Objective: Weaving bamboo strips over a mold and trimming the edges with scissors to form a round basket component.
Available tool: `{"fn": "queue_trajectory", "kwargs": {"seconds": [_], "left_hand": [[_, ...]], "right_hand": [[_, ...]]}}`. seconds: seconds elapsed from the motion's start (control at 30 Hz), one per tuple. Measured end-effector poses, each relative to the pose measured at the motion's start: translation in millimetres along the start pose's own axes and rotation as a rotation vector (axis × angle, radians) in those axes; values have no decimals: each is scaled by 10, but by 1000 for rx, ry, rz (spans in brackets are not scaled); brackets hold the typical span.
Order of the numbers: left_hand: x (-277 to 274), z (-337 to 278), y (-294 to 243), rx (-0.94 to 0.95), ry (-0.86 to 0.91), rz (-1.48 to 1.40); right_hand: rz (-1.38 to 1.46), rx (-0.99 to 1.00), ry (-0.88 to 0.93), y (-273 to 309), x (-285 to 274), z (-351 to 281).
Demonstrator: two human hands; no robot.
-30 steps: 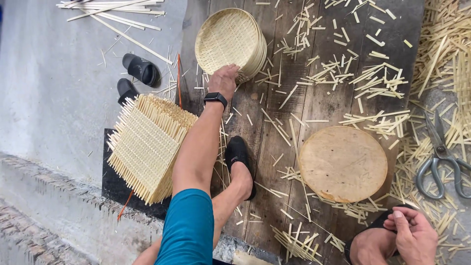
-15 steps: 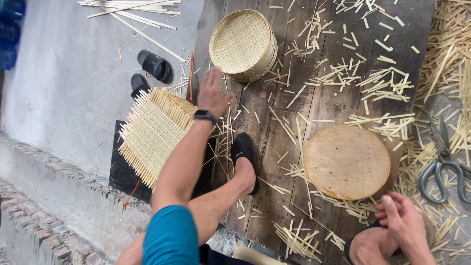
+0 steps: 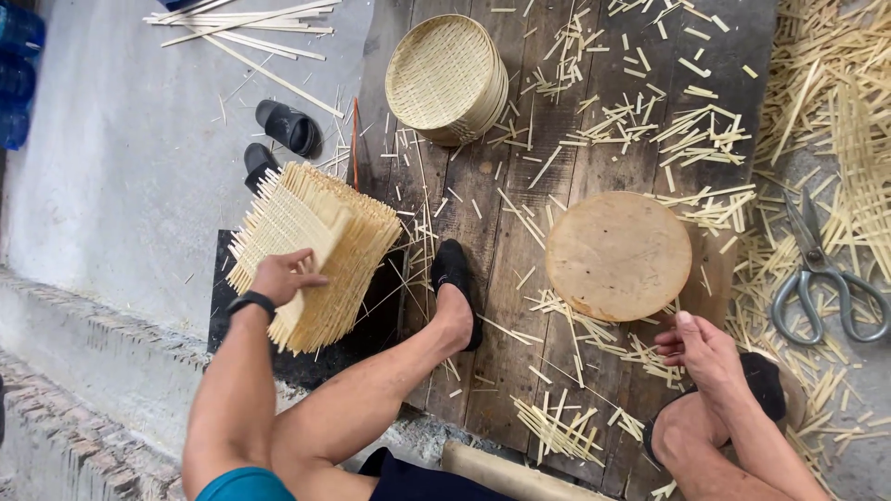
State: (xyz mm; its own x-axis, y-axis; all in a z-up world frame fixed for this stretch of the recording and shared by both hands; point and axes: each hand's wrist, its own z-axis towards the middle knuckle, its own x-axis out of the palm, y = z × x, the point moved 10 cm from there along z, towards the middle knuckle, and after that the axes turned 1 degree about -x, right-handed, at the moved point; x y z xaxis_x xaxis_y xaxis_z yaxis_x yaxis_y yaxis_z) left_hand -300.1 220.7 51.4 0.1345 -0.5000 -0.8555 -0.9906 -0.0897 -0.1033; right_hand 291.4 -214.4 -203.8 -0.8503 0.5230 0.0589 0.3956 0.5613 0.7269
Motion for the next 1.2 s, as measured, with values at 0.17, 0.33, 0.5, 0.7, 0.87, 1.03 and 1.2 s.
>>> {"fn": "queue_trajectory", "kwargs": {"seconds": [0.17, 0.33, 0.5, 0.7, 0.87, 1.03, 1.2], "left_hand": [[-972, -351, -140, 78, -620, 197], [-1347, -1071, -1123, 299, -1102, 463], [-174, -577, -1142, 289, -230, 123], [684, -147, -561, 60, -83, 333], [471, -160, -533, 82, -65, 189], [340, -155, -338, 50, -123, 138], [335, -151, 695, -502, -284, -48]], "right_hand": [[88, -27, -72, 24, -223, -111], [70, -85, -94, 233, -274, -231], [116, -103, -86, 133, -284, -160], [31, -28, -53, -144, -294, -115], [-20, -59, -29, -159, -278, -131], [-35, -45, -32, -161, -223, -81], [-14, -55, -52, -196, -276, -89]]}}
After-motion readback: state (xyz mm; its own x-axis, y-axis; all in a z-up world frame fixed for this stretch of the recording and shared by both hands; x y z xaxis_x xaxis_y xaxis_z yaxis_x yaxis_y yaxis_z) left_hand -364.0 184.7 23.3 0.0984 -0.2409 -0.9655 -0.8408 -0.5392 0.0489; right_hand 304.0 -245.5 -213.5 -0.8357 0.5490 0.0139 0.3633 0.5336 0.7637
